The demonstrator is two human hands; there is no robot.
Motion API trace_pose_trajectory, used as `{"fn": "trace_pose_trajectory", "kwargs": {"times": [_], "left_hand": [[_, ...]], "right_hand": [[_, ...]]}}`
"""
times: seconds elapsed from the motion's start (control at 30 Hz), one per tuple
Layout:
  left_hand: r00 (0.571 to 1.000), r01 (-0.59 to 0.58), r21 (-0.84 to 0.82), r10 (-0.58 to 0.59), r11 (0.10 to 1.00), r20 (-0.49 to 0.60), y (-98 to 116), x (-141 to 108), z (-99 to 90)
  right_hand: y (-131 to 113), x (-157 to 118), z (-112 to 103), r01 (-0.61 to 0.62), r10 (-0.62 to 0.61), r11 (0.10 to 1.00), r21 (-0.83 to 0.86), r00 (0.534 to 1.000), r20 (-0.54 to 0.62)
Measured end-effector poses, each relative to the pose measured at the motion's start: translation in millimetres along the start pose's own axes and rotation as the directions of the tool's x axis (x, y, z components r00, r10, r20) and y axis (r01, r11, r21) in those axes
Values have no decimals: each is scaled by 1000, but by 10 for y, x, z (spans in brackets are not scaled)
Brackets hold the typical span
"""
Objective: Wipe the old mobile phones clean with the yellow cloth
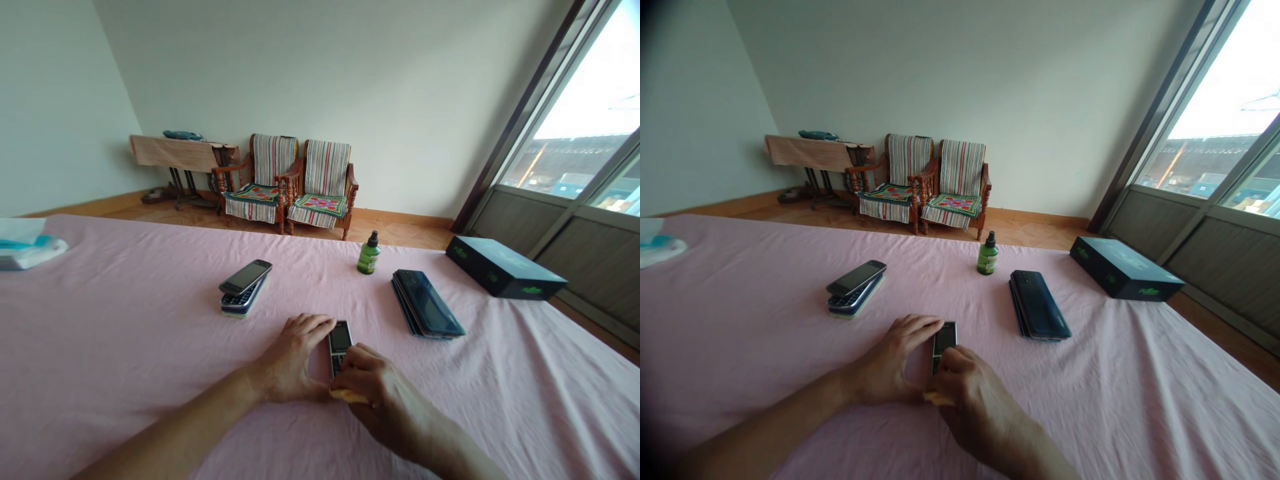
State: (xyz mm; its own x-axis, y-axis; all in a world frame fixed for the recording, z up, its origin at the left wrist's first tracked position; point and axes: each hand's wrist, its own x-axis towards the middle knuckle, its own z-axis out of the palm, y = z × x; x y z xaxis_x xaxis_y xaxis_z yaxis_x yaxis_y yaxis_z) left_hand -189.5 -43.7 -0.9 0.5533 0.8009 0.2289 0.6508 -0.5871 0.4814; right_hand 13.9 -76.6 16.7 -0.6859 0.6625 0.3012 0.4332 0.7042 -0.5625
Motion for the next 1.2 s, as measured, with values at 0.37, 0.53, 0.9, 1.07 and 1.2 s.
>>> {"fn": "trace_pose_trajectory", "kwargs": {"times": [0.37, 0.53, 0.9, 1.07, 1.2], "left_hand": [[1000, 1, 7, -1, 1000, 19, -5, 8, -8], [1000, -1, 6, 1, 1000, 15, -18, 5, 6], [1000, -15, 58, 17, 998, -22, 53, 22, 17], [992, 1, 78, 9, 997, -125, 128, 31, 99], [988, -22, 86, 35, 996, -151, 147, 31, 93]], "right_hand": [[81, -79, -84, -102, 102, 992, 73, 995, 0], [35, -53, -88, -95, 95, 992, 84, 996, 4], [168, -98, -163, -209, 207, 964, 162, 978, 25], [169, -88, -178, -207, 205, 962, 175, 978, 30], [257, -126, -260, -229, 229, 969, 92, 973, 19]]}}
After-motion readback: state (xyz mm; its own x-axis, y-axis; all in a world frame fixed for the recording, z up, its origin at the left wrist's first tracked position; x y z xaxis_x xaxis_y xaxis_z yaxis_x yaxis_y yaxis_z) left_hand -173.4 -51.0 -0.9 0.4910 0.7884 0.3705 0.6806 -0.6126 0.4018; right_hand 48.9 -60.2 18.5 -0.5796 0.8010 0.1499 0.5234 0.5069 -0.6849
